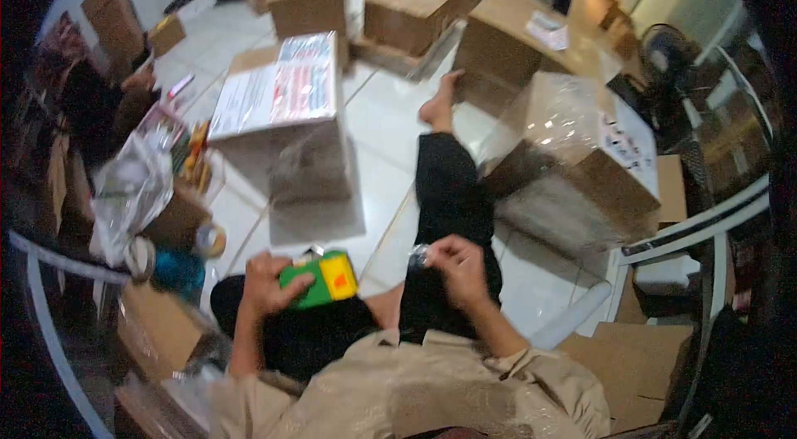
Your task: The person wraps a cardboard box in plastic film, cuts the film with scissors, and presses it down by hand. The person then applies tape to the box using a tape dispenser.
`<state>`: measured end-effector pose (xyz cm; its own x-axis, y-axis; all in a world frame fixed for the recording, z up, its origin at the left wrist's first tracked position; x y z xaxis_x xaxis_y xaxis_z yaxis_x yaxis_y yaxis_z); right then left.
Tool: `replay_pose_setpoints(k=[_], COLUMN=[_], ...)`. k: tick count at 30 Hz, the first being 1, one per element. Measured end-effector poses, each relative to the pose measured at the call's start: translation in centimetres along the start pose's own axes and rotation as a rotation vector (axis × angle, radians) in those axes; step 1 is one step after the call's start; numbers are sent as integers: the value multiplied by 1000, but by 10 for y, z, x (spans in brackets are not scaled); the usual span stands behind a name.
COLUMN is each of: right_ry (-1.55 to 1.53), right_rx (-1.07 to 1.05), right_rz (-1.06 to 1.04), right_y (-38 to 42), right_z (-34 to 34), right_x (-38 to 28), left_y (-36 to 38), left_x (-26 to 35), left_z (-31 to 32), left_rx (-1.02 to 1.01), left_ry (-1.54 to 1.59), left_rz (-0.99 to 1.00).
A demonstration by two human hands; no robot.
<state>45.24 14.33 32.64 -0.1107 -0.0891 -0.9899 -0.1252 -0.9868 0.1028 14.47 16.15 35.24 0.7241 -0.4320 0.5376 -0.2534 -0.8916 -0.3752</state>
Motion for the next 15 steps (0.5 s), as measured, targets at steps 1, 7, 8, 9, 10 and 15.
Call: replay_pose_setpoints(k=[1, 7, 8, 9, 10, 15], right_ry=[-35, 89, 187, 322, 443, 679], right_rx=[-14, -61, -69, -90, -110, -230], right_rz=[32, -84, -150, -264, -391, -764], right_y=[-5, -11, -10, -7, -4, 11], right_z=[-6, 13, 18, 27, 37, 65], right_x=[-5, -17, -20, -25, -29, -11], left_y=[-3, -21, -22, -22, -22, -33], left_x=[3, 21, 23, 21, 22, 27], left_z=[-7, -6, -1, 8, 15, 52], left_rx=[-8, -76, -69, -110, -153, -339], left_ry=[1, -169, -175, -250, -323, -342], left_rz=[6, -76, -77, -141, -204, -381])
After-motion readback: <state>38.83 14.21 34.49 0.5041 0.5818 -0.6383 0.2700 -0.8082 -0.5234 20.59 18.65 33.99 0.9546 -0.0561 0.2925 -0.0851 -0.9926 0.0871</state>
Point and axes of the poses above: each hand's wrist, its own y-axis away from the middle knuckle, its own z-axis out of the palm, x = y × z, the point moved 2 cm from there along -y, towards the middle knuckle, and after that the axes turned 5 degrees about x, right-handed, at the moved point
